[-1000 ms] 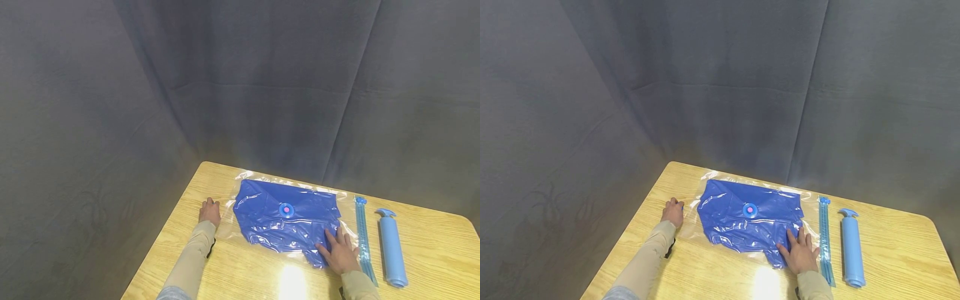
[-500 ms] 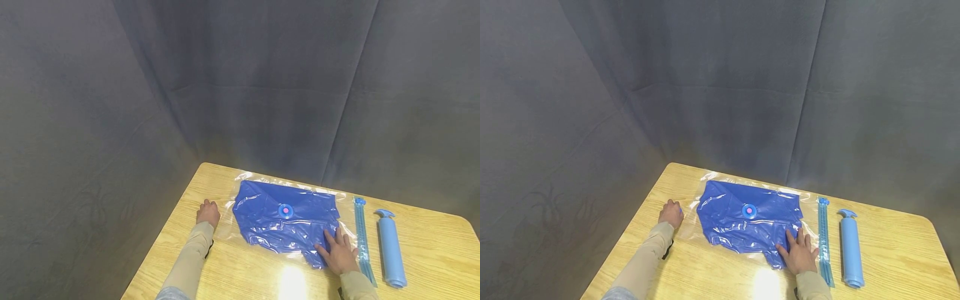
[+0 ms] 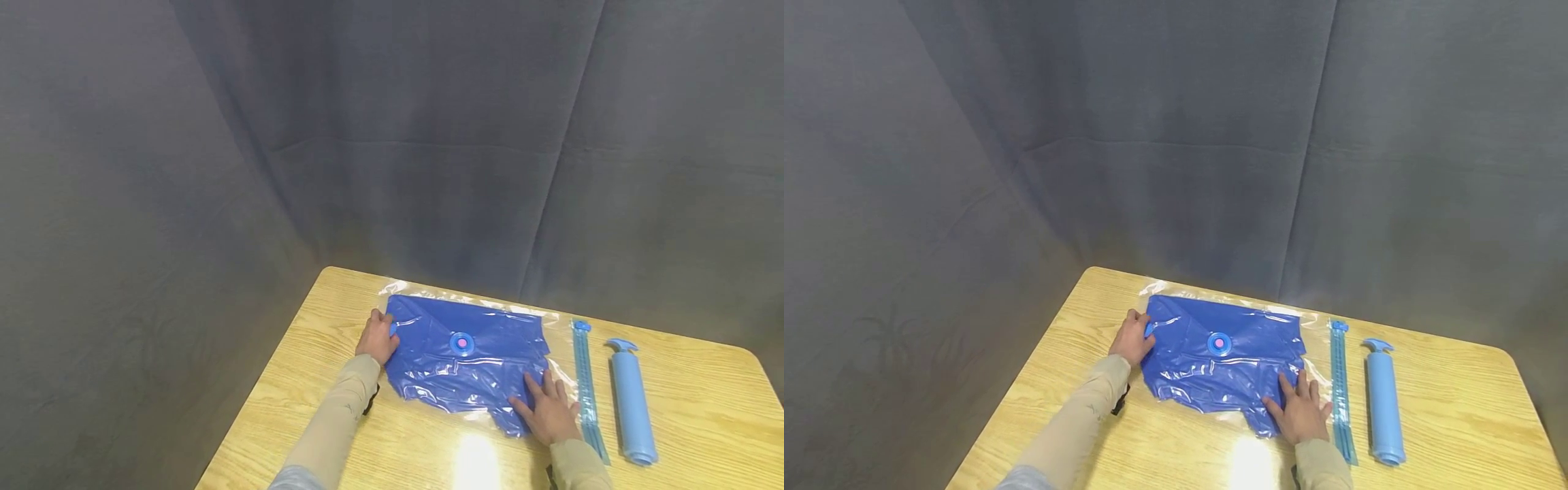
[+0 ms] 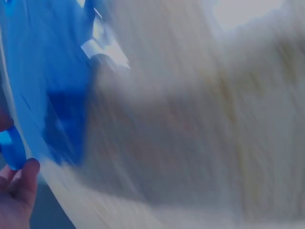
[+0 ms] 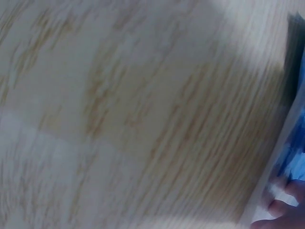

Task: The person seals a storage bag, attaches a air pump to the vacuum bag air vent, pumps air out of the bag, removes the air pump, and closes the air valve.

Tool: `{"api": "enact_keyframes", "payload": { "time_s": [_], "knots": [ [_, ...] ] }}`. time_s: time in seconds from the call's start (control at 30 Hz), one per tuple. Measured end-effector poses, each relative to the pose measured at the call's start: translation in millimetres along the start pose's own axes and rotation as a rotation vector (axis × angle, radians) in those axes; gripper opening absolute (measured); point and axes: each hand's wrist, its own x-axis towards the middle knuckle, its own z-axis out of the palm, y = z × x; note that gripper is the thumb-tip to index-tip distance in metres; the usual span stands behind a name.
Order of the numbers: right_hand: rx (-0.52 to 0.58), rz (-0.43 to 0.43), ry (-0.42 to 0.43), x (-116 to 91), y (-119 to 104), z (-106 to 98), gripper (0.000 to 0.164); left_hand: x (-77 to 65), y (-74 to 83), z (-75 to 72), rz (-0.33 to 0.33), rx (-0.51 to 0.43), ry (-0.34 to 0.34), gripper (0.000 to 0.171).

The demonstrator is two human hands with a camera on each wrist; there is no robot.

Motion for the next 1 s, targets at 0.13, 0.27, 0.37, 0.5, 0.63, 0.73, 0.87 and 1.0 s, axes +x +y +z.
{"api": "enact_keyframes", "payload": {
  "time_s": [0.13, 0.27, 0.37, 0.5, 0.63, 0.73, 0.87, 1.0],
  "knots": [
    [-0.001, 0.006, -0.021, 1, 0, -1, 0.076, 2.1, 23.6, 9.6, 0.070, -0.074, -0.008, 0.040],
    [0.000, 0.010, -0.034, 0, -1, -2, 0.076, 0.5, 45.1, 20.0, 0.119, -0.105, -0.017, 0.040],
    [0.008, 0.012, -0.035, 0, -1, -2, 0.076, -1.4, 55.8, 31.2, 0.155, -0.089, -0.007, 0.039],
    [0.013, 0.008, -0.015, 0, -1, -1, 0.075, -3.6, 64.3, 45.0, 0.170, -0.086, 0.012, 0.037],
    [0.019, 0.005, 0.004, 1, 0, 0, 0.074, -6.0, 71.0, 54.8, 0.137, -0.146, 0.014, 0.039],
    [0.025, 0.010, -0.001, 0, 0, 0, 0.075, -7.8, 76.3, 60.6, 0.102, -0.206, 0.012, 0.040],
    [0.022, 0.026, -0.024, 0, -2, -2, 0.076, -8.7, 83.5, 67.8, 0.074, -0.231, 0.005, 0.042],
    [0.024, 0.028, -0.023, -1, -1, -1, 0.075, -10.5, 88.8, 74.0, 0.097, -0.226, 0.036, 0.045]
  ]
}}
